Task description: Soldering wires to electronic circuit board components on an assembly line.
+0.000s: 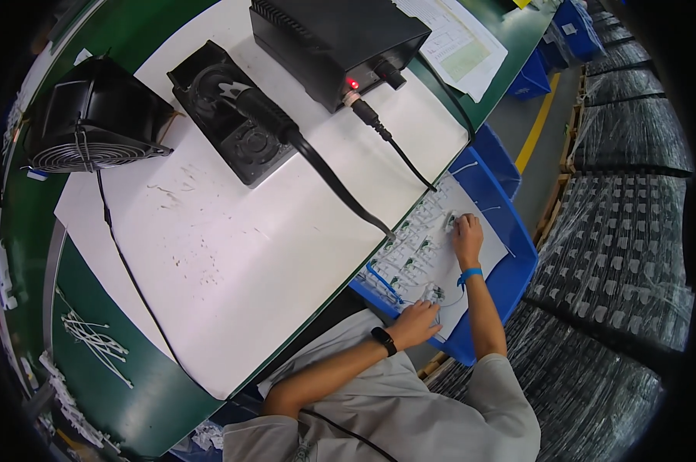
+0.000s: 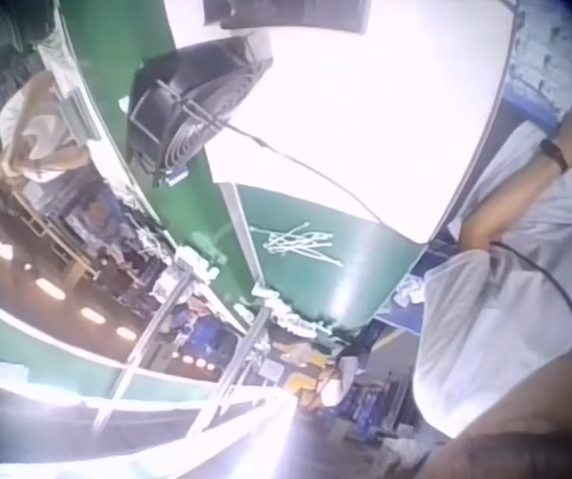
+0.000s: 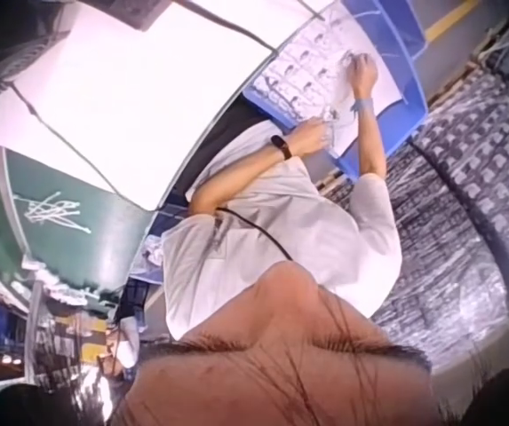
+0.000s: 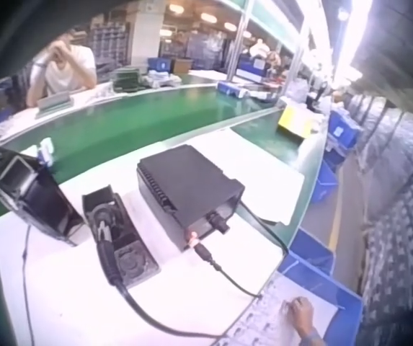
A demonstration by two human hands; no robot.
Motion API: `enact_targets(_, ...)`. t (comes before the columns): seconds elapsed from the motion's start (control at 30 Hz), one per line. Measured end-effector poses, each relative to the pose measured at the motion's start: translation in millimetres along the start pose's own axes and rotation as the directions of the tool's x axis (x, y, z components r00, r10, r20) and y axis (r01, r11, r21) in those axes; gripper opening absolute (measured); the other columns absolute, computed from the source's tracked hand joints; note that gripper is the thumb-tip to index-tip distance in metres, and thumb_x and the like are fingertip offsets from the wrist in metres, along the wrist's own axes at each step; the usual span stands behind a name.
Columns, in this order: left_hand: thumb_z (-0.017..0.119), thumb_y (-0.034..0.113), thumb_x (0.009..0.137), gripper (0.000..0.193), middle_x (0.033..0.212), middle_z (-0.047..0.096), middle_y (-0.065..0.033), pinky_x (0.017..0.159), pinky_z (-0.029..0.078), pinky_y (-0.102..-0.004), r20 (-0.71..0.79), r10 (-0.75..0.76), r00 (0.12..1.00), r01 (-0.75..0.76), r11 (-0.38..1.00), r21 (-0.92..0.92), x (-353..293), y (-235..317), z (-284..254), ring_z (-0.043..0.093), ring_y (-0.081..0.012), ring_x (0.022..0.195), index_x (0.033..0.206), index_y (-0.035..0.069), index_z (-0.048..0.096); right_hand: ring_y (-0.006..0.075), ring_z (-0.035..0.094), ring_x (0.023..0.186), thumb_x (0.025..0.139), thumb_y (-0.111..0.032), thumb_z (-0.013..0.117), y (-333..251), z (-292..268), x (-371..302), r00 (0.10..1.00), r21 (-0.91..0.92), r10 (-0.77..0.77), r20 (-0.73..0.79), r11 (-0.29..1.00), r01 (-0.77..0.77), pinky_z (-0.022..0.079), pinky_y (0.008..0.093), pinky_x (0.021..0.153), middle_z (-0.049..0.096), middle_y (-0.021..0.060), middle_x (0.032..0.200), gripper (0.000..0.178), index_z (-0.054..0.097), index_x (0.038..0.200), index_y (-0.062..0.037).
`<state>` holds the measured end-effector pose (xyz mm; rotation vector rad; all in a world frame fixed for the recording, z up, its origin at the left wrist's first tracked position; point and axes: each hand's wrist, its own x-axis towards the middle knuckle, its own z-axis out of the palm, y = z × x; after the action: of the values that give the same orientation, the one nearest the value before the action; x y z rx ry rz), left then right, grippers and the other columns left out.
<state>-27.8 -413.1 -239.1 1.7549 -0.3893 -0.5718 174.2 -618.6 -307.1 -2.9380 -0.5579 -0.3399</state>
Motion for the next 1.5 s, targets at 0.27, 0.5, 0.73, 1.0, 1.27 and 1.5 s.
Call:
enact_targets(0.27, 0.068, 0.027, 0.091, 0.046, 0.113, 0.064, -0.0238, 0.094, 0.050, -0.0478, -0.019, 0.013, 1.000, -0.014, 0.999, -0.042, 1, 0, -3, 0.059, -0.0420, 0.110, 0.125, -0.004, 0.060, 0.0352, 0.058, 0.089, 0.082, -0.003, 0.070, -13, 10, -1, 0.990, -0.061, 0.039, 0.135, 0.998, -0.031, 0.050, 0.0453, 0.077, 0.061, 0.0133, 0.092, 0.009, 0.064, 0.088, -0.0032)
enact_targets(0.5, 0.068, 0.026, 0.092, 0.044, 0.114, 0.063, -0.0234, 0.095, 0.049, -0.0475, -0.026, 0.036, 0.999, -0.037, 0.998, -0.043, 1, -2, 0, 0.059, -0.0418, 0.111, 0.125, -0.003, 0.060, 0.0345, 0.059, 0.092, 0.086, -0.003, 0.069, -17, 5, -3, 0.977, 0.117, 0.062, 0.206, 0.989, -0.088, 0.053, 0.0449, 0.076, 0.061, 0.0138, 0.093, 0.005, 0.065, 0.089, -0.0018)
enact_targets(0.73, 0.068, 0.024, 0.093, 0.044, 0.116, 0.063, -0.0239, 0.097, 0.048, -0.0476, -0.032, 0.022, 0.999, -0.025, 0.996, -0.086, 1, 1, -4, 0.058, -0.0423, 0.113, 0.126, -0.003, 0.058, 0.0352, 0.058, 0.092, 0.086, -0.002, 0.068, -1, -1, -7, 0.972, -0.009, 0.152, 0.182, 0.988, -0.153, 0.053, 0.0445, 0.075, 0.060, 0.0141, 0.094, 0.005, 0.065, 0.090, -0.0018)
enact_targets(1.0, 0.068, 0.024, 0.094, 0.043, 0.116, 0.064, -0.0236, 0.098, 0.048, -0.0466, -0.020, 0.016, 1.000, -0.017, 0.997, -0.072, 1, -1, -4, 0.058, -0.0415, 0.114, 0.126, -0.003, 0.058, 0.0348, 0.058, 0.092, 0.081, -0.002, 0.069, -14, 0, 6, 0.965, 0.132, -0.069, 0.253, 0.991, 0.037, 0.052, 0.0448, 0.077, 0.058, 0.0143, 0.092, 0.009, 0.062, 0.088, -0.0013)
enact_targets(1.27, 0.068, 0.025, 0.094, 0.041, 0.117, 0.064, -0.0228, 0.099, 0.047, -0.0459, -0.053, 0.014, 0.999, -0.020, 0.994, -0.104, 2, -2, -1, 0.058, -0.0402, 0.116, 0.124, -0.003, 0.059, 0.0335, 0.058, 0.092, 0.084, -0.004, 0.069, -13, 1, 14, 0.963, 0.058, -0.164, 0.212, 0.986, 0.155, 0.052, 0.0441, 0.076, 0.057, 0.0130, 0.092, 0.008, 0.063, 0.088, -0.0026)
enact_targets(1.5, 0.066, 0.025, 0.095, 0.041, 0.117, 0.064, -0.0228, 0.099, 0.047, -0.0462, -0.041, 0.022, 0.999, -0.026, 0.995, -0.097, 4, -4, -1, 0.059, -0.0402, 0.115, 0.123, -0.003, 0.059, 0.0328, 0.059, 0.090, 0.086, -0.007, 0.071, -18, 9, -3, 0.976, 0.061, -0.043, 0.213, 0.998, 0.031, 0.053, 0.0439, 0.073, 0.060, 0.0111, 0.093, 0.009, 0.065, 0.091, -0.0031)
